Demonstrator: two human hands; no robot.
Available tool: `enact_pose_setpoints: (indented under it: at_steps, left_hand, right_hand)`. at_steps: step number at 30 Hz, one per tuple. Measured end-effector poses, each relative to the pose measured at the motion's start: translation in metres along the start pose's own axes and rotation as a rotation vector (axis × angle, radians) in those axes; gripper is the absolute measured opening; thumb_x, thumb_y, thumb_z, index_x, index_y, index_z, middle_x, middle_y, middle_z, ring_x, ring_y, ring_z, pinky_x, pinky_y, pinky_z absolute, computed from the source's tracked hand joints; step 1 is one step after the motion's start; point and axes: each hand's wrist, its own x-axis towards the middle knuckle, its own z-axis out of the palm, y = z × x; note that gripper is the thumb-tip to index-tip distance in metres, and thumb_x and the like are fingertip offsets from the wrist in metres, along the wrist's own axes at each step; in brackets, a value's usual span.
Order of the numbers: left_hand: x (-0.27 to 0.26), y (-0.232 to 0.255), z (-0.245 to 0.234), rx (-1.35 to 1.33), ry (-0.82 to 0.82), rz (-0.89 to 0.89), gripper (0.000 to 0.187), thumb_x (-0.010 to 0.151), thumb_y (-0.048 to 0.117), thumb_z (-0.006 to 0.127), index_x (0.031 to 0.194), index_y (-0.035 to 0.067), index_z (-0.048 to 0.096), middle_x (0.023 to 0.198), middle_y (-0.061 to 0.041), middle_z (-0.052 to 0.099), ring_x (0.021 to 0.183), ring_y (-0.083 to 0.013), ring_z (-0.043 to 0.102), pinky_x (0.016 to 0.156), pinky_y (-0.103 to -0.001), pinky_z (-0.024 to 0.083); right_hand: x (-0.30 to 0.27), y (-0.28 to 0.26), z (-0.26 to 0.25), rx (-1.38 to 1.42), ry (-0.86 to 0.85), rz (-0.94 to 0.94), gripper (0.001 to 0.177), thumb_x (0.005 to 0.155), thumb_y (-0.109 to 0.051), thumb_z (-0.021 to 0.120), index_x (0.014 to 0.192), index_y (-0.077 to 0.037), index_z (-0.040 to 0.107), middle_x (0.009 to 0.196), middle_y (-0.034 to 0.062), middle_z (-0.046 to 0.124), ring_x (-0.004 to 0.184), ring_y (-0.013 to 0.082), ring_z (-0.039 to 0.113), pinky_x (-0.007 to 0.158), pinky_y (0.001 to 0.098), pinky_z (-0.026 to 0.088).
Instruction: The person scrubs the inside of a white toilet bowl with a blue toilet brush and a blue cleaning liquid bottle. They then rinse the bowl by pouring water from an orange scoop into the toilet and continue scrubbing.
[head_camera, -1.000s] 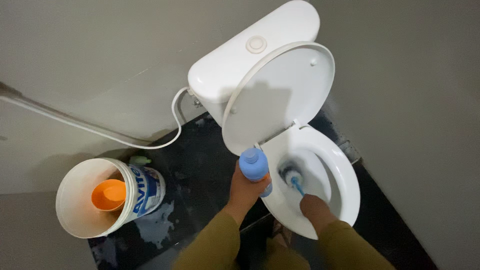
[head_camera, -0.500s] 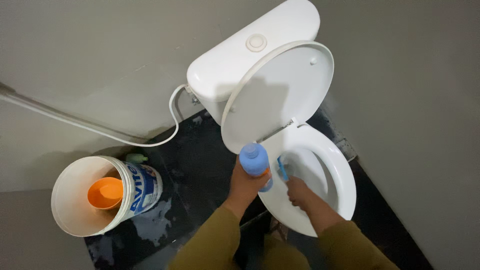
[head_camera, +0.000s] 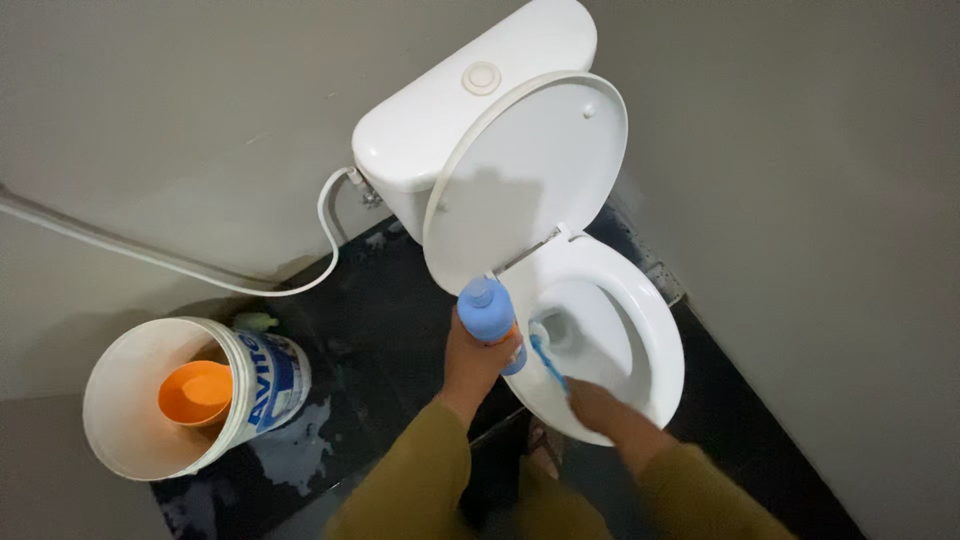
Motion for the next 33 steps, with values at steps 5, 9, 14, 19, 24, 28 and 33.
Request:
enact_pose_setpoints:
  at_steps: [5,9,14,19,24,28,33]
  left_hand:
    - [-0.008,0.018,-0.018,0.229,0.022,-0.142,0.091,0.068,0.022,0.091,0.143,0.011,0.040,0.131,-0.012,0.063,0.119,-0.0289,0.065,0.099,-0.044,0.054]
    - [-0.012,0.029,-0.028,0.125,0.025,-0.041,0.087,0.068,0.021,0.090,0.141,0.010,0.044,0.129,-0.014,0.066,0.117,-0.0303,0.067,0.097,-0.045,0.054]
    - [-0.011,0.030,-0.029,0.032,0.021,-0.164,0.080,0.068,0.019,0.088,0.137,0.010,0.049,0.120,-0.014,0.071,0.107,-0.0311,0.073,0.090,-0.046,0.059]
    - [-0.012,0.032,-0.034,0.080,0.012,-0.032,0.083,0.070,0.014,0.089,0.140,0.010,0.045,0.127,-0.011,0.066,0.116,-0.0262,0.066,0.095,-0.042,0.054]
    - [-0.011,0.039,-0.039,-0.036,-0.056,-0.028,0.077,0.070,0.016,0.089,0.135,0.007,0.050,0.121,-0.013,0.070,0.110,-0.0280,0.072,0.091,-0.045,0.060]
    - [-0.008,0.058,-0.041,0.067,-0.076,-0.056,0.080,0.070,0.015,0.089,0.138,0.010,0.047,0.123,-0.011,0.067,0.111,-0.0251,0.069,0.092,-0.042,0.058]
    - [-0.007,0.071,-0.056,-0.007,-0.101,-0.115,0.079,0.068,0.012,0.085,0.137,0.010,0.047,0.117,-0.012,0.070,0.102,-0.0255,0.074,0.080,-0.042,0.063]
  right_hand:
    - [-0.061,0.000,-0.012,0.073,-0.096,-0.042,0.044,0.102,-0.018,0.049,0.144,-0.013,0.061,0.121,0.0166,0.076,0.097,0.0255,0.074,0.088,0.0378,0.060]
    - [-0.108,-0.008,-0.025,0.250,0.180,-0.020,0.045,0.104,-0.021,0.044,0.148,-0.015,0.055,0.118,0.0164,0.074,0.099,0.0259,0.076,0.090,0.0409,0.060]
    - [-0.100,-0.061,-0.003,-0.216,0.433,-0.128,0.053,0.106,-0.027,0.035,0.159,-0.025,0.033,0.104,0.0205,0.073,0.088,0.0285,0.074,0.087,0.0438,0.059]
    - [-0.074,-0.099,-0.034,0.007,0.538,0.078,0.055,0.110,-0.026,0.027,0.165,-0.030,0.020,0.086,0.0189,0.073,0.070,0.0304,0.071,0.065,0.0471,0.061]
    - [-0.082,-0.112,-0.006,-0.015,0.596,-0.064,0.058,0.108,-0.026,0.033,0.164,-0.029,0.019,0.087,0.0209,0.072,0.073,0.0345,0.070,0.069,0.0493,0.058]
    - [-0.089,-0.119,0.048,-0.235,0.576,-0.287,0.061,0.105,-0.026,0.038,0.163,-0.029,0.019,0.089,0.0226,0.072,0.078,0.0381,0.070,0.074,0.0517,0.057]
    - [-0.094,-0.118,0.059,-0.085,0.524,-0.080,0.066,0.103,-0.025,0.045,0.162,-0.029,0.018,0.092,0.0247,0.072,0.084,0.0425,0.071,0.081,0.0548,0.055]
